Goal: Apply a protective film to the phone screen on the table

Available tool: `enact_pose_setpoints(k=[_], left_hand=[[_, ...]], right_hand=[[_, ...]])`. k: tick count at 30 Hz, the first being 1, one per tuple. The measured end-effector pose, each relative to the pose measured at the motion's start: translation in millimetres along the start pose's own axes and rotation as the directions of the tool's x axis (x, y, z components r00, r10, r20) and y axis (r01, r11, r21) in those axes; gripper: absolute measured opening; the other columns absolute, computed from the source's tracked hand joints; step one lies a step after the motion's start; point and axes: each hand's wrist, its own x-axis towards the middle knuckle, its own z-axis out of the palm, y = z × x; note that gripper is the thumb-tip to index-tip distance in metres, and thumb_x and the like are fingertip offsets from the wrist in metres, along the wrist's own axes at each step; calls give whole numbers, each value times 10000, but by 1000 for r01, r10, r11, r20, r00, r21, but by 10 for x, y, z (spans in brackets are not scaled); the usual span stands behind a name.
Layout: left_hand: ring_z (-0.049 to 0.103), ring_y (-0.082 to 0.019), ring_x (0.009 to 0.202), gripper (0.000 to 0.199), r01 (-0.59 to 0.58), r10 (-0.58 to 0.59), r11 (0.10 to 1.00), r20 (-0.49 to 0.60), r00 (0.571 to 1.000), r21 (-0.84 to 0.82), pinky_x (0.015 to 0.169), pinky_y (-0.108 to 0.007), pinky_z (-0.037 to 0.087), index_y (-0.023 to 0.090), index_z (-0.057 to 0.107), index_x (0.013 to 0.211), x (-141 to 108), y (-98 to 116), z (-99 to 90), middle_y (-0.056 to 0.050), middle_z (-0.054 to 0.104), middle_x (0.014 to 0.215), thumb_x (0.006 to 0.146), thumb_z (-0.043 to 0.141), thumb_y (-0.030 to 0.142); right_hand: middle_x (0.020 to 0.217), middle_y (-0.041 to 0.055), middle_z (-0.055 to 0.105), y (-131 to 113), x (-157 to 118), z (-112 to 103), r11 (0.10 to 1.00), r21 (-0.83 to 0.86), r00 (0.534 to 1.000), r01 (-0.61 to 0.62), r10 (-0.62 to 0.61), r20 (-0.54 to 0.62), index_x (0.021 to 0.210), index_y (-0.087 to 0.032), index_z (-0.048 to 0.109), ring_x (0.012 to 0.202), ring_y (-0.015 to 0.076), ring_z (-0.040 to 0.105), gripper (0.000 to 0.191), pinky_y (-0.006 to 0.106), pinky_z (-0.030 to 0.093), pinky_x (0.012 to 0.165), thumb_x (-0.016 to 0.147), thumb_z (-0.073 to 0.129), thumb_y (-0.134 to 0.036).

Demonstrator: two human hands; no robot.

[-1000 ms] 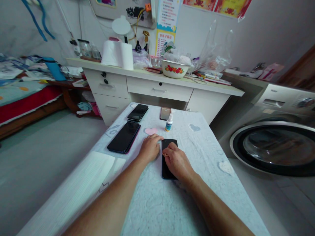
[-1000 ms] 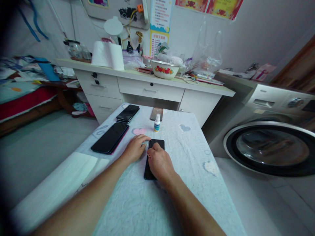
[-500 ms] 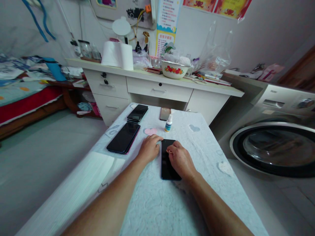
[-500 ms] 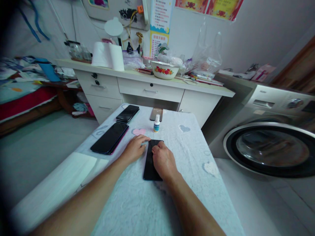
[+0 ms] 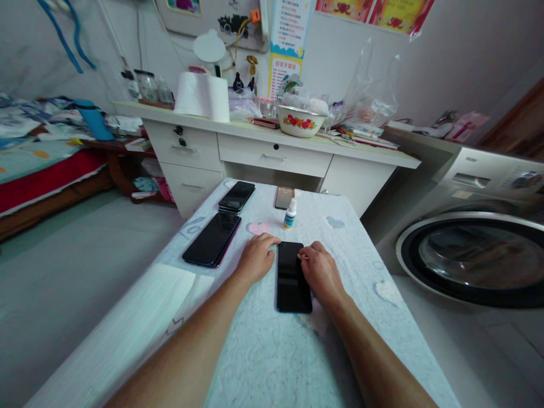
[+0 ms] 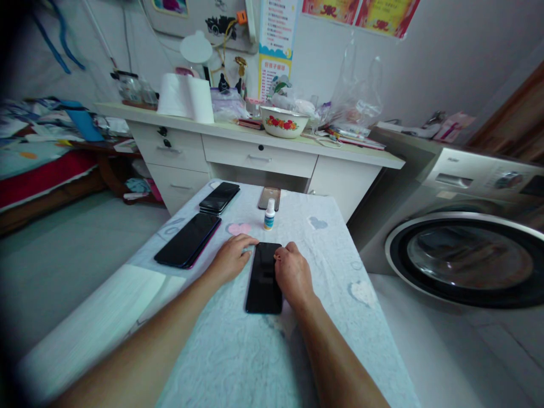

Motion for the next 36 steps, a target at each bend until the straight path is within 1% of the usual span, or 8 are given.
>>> enact_pose_setpoints(k=[8,16,22,28,32,36], left_hand=[[566,-201,1072,374,-1,1,1000,-8,1000,-4,1005,-360,432,200,660,1076,3,-4,6,-54,643,1101,763,499,73],[563,-200,1086,372,1,-1,1000,-6,1000,-1,1005,-355,430,211,657,1081,3,-7,10,-53,642,1111,768,501,83],[561,-194,1084,375,-3,3,1000,-1,1000,12,1001,-345,429,195,646,1092,-3,-1,-6,-56,638,1114,772,488,81],[555,-192,1090,379,7,-7,1000,-6,1000,-1,1006,-346,424,195,645,1085,-9,-3,0,-52,637,1121,767,485,66],[555,-192,1093,379,17,-17,1000,-4,1000,-8,1007,-344,424,199,647,1080,-6,8,-3,-53,637,1121,765,490,61],[557,-195,1089,372,12,-12,1000,-3,1000,-6,1003,-349,427,204,651,1075,-3,14,-7,-52,640,1111,764,497,68]], right_hand=[[889,42,575,39,14,21,1000,-8,1000,-25,25,-4,891,-187,691,746,123,562,221,216,377,694,884,475,-141],[909,39,574,-56,-18,-9,1000,11,1000,18,-18,25,885,-188,674,774,122,566,213,205,384,714,873,473,-119],[930,48,589,-203,-56,0,996,35,994,88,-90,56,869,-191,666,779,123,564,226,197,392,714,885,451,-120],[933,50,587,-329,-93,-13,989,62,982,136,-143,125,876,-192,669,762,118,564,247,188,399,689,886,439,-104],[930,46,582,-348,-95,-5,985,65,976,161,-168,137,843,-184,660,745,110,560,225,185,395,687,872,455,-95],[933,46,588,-319,-88,16,985,74,980,158,-166,109,871,-191,666,766,117,567,236,187,396,701,877,450,-98]])
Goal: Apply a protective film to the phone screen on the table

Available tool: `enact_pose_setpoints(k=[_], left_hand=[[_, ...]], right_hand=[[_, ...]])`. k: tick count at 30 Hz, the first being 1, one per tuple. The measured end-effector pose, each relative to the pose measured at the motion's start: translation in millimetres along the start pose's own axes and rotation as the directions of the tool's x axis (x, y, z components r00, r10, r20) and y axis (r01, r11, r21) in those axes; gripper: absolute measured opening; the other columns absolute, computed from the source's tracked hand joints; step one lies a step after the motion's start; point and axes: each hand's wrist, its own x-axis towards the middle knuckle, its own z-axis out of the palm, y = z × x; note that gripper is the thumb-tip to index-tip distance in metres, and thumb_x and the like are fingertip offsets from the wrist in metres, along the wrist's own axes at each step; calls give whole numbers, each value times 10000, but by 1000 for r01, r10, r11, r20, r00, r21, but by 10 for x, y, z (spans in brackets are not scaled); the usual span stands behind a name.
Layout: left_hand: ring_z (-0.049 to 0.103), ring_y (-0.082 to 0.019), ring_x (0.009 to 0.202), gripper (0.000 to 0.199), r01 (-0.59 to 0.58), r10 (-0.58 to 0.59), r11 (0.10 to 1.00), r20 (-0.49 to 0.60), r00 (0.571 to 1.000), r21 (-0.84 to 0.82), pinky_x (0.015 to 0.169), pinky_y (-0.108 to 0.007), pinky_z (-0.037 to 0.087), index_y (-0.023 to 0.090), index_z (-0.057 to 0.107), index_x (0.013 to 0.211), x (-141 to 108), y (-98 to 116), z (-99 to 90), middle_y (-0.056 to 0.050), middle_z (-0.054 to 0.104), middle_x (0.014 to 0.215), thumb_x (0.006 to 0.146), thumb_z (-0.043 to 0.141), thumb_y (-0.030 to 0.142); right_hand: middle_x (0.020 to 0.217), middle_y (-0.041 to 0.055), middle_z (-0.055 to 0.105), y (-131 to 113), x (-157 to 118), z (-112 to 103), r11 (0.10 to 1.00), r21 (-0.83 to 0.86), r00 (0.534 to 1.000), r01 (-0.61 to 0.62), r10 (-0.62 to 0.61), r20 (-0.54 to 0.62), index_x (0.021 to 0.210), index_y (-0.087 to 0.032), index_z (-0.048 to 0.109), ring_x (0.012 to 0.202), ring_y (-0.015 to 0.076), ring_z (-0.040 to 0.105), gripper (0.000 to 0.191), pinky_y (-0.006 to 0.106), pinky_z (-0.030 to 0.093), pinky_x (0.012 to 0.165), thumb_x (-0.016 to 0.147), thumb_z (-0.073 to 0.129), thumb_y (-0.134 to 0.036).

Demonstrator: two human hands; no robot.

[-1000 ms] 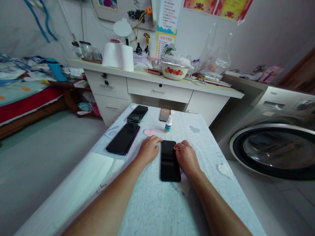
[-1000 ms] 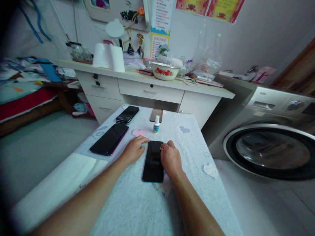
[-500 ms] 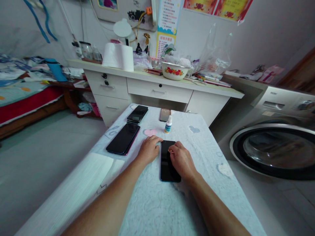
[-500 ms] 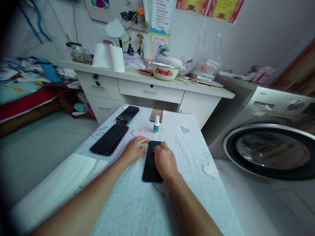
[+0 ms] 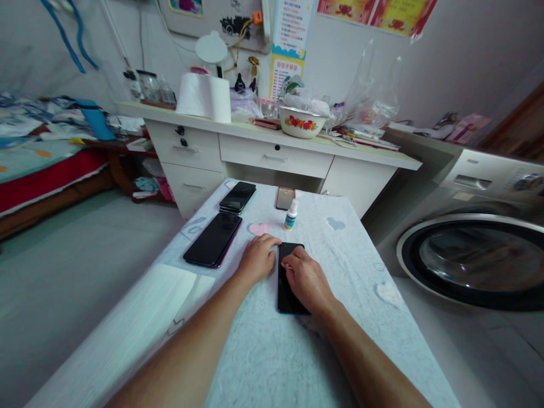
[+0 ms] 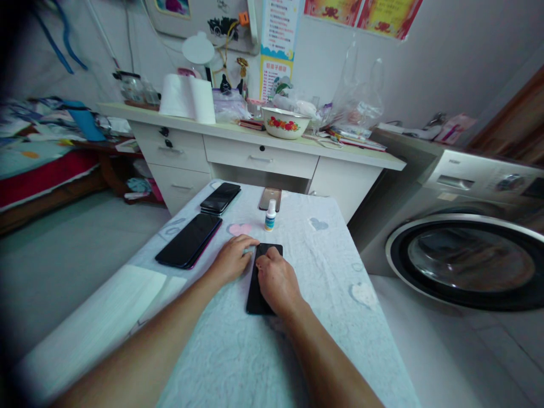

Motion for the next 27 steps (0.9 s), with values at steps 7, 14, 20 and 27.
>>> enact_pose_setpoints(k=[7,14,20,27], left_hand=[[561,-197,1084,367,-14,13,1000,6,1000,17,1003,-351,428,196,648,1086,-1,-10,-2,-58,640,1106,768,499,87],[560,-198,1083,363,-14,13,1000,11,1000,17,1001,-353,427,200,648,1089,2,-23,7,-58,638,1114,772,508,92],[559,-190,1079,371,-18,18,1000,5,1000,12,995,-345,428,209,645,1095,-2,-29,8,-55,632,1115,772,506,90],[560,-196,1081,359,-17,17,1000,7,1000,16,999,-353,424,197,646,1087,-4,-19,-7,-60,636,1113,773,507,93]], right_hand=[[925,51,592,140,24,1,998,-9,995,-61,60,-82,899,-187,674,790,127,577,230,202,400,732,900,450,-134],[902,45,579,275,32,-38,989,-48,984,-138,132,-118,892,-182,678,765,124,575,223,211,394,718,898,459,-142],[900,48,580,356,54,-40,980,-60,976,-189,181,-122,903,-181,695,784,128,574,223,216,390,719,893,474,-147],[901,55,589,378,59,-55,977,-38,969,-210,203,-139,897,-174,702,805,134,577,218,216,391,727,884,486,-145]])
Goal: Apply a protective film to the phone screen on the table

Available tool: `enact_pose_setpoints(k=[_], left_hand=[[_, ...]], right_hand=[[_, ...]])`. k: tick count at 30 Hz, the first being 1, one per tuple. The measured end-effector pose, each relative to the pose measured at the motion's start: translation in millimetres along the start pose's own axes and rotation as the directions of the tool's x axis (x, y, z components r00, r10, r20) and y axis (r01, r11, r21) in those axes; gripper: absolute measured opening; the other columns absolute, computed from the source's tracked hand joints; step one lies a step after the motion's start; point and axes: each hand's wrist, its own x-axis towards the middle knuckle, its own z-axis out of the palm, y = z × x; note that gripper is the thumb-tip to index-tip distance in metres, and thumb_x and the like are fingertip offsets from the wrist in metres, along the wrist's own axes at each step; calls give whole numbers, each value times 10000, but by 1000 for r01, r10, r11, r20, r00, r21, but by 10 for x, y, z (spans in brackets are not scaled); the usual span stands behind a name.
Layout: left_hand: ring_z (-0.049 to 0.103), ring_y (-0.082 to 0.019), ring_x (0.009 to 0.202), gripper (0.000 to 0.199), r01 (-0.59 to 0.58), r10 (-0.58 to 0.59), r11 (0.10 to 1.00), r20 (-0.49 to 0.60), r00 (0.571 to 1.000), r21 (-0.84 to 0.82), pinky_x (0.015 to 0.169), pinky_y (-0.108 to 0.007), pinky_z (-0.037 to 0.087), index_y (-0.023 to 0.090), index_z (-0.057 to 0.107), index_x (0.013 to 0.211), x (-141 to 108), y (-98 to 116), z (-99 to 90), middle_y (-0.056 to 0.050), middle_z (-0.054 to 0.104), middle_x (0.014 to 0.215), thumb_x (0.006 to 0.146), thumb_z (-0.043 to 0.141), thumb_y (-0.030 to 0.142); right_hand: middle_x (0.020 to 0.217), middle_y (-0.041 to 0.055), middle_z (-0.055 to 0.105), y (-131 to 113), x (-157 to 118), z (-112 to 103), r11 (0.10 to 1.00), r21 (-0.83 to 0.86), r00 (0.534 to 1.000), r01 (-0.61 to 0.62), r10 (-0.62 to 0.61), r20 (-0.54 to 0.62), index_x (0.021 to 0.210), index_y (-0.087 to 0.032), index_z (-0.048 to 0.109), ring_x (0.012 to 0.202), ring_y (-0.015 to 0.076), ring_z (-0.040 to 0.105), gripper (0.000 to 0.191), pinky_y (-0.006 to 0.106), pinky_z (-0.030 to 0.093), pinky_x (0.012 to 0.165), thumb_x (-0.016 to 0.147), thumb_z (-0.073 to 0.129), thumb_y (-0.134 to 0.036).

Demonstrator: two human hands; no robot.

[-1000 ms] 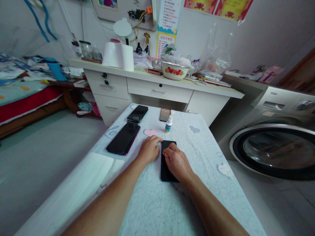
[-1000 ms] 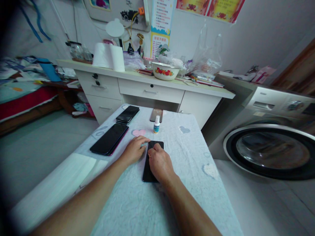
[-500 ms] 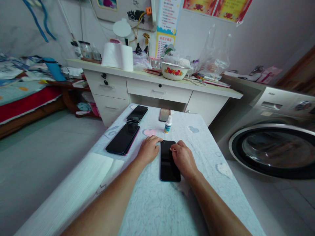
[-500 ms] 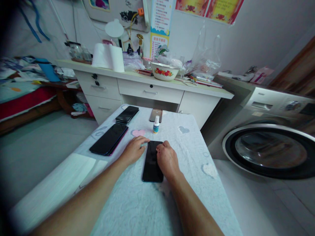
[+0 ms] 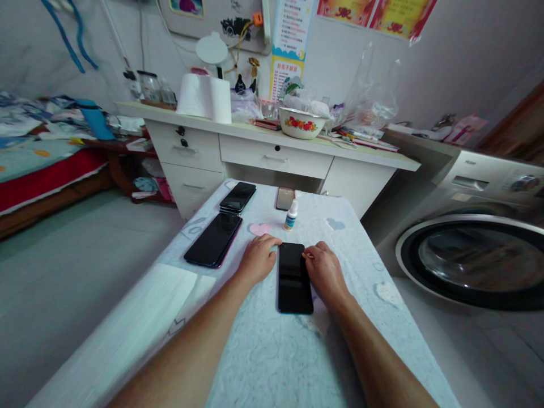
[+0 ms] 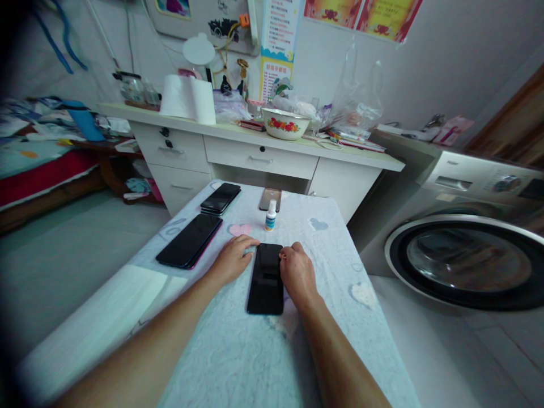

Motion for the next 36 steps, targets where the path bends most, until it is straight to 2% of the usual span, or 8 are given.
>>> enact_pose_setpoints(k=[13,23,36], left_hand=[[561,-199,1082,357,2,-2,1000,-1,1000,1,997,-354,430,198,651,1079,8,12,-5,-60,636,1120,770,505,95],[556,-194,1099,364,2,-2,1000,-12,1000,-4,1004,-347,425,198,645,1080,-3,-4,7,-57,635,1124,762,506,87],[552,-197,1101,361,25,-25,1000,3,1000,3,1008,-350,420,184,645,1075,-6,19,-10,-59,635,1125,761,499,81]], right_hand=[[867,37,568,-76,-97,-17,998,36,998,54,-55,20,863,-188,683,761,122,572,213,216,386,705,880,476,-139],[888,45,570,-276,-169,-63,994,77,990,76,-84,110,845,-179,684,800,130,574,218,207,404,723,833,492,-78],[881,34,541,-365,-249,10,962,165,958,215,-241,153,811,-173,655,721,103,532,217,196,398,671,809,480,-44]])
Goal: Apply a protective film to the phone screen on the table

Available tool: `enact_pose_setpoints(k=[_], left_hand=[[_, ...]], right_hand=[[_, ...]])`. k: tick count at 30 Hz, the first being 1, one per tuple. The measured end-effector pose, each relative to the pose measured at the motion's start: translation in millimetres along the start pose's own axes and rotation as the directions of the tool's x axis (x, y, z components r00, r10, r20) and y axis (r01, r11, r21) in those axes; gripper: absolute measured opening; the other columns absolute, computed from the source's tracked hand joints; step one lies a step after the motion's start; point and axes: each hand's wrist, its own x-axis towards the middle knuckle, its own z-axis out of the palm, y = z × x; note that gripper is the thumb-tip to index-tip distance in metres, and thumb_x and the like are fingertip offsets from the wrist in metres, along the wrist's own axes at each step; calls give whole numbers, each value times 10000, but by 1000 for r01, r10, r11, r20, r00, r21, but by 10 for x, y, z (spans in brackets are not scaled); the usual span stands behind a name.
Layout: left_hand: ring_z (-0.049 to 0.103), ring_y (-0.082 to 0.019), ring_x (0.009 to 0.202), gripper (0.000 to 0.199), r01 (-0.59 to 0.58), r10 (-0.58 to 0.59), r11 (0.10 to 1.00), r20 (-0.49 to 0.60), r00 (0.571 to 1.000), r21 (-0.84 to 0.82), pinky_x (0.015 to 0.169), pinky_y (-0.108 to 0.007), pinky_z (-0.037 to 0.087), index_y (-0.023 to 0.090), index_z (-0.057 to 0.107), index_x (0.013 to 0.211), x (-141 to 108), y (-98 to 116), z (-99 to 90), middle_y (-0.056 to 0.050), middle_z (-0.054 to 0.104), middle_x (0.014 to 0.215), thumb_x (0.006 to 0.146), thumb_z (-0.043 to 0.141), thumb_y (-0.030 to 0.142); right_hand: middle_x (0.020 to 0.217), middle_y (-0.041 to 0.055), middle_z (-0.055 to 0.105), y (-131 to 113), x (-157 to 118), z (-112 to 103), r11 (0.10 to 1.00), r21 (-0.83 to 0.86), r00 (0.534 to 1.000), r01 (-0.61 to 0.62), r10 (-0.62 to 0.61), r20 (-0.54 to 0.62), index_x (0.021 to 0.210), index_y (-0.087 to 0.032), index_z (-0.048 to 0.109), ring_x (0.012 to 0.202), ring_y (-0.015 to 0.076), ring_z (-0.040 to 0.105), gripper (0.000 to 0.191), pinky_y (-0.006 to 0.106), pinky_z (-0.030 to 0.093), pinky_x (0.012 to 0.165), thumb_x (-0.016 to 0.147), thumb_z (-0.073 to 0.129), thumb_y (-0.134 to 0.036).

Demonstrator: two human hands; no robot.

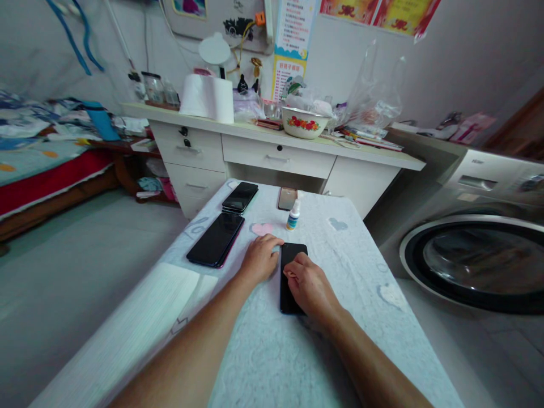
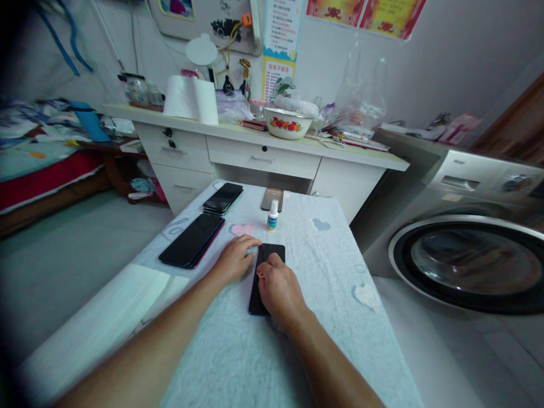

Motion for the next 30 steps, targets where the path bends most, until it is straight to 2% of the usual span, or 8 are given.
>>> enact_pose_setpoints(k=[8,13,21,30], left_hand=[[556,-199,1085,358,-5,5,1000,-9,1000,-4,997,-352,429,178,646,1075,14,-10,11,-62,635,1122,758,507,86],[560,-202,1070,358,-19,19,1000,-17,1000,-11,990,-351,434,170,650,1071,16,-18,24,-64,637,1112,755,505,84],[559,-197,1078,365,-12,12,1000,-15,1000,-7,996,-352,432,186,649,1072,9,-11,24,-57,640,1110,754,504,79],[559,-201,1091,356,-30,30,1000,-5,1000,0,1007,-357,424,183,647,1078,13,-27,15,-62,638,1113,764,507,90]], right_hand=[[841,18,503,-74,-25,0,993,9,992,115,-116,52,738,-160,613,673,88,485,184,194,365,614,833,483,-70],[856,24,524,-66,-28,0,991,17,989,135,-136,61,769,-166,630,687,94,499,184,194,375,629,831,485,-71],[888,38,562,35,1,-89,1000,-6,999,14,-14,39,840,-182,679,723,107,543,244,197,407,675,814,477,-48],[883,30,562,287,63,-119,997,-12,995,-74,73,-63,864,-180,674,763,110,561,219,205,396,713,813,496,-65]])
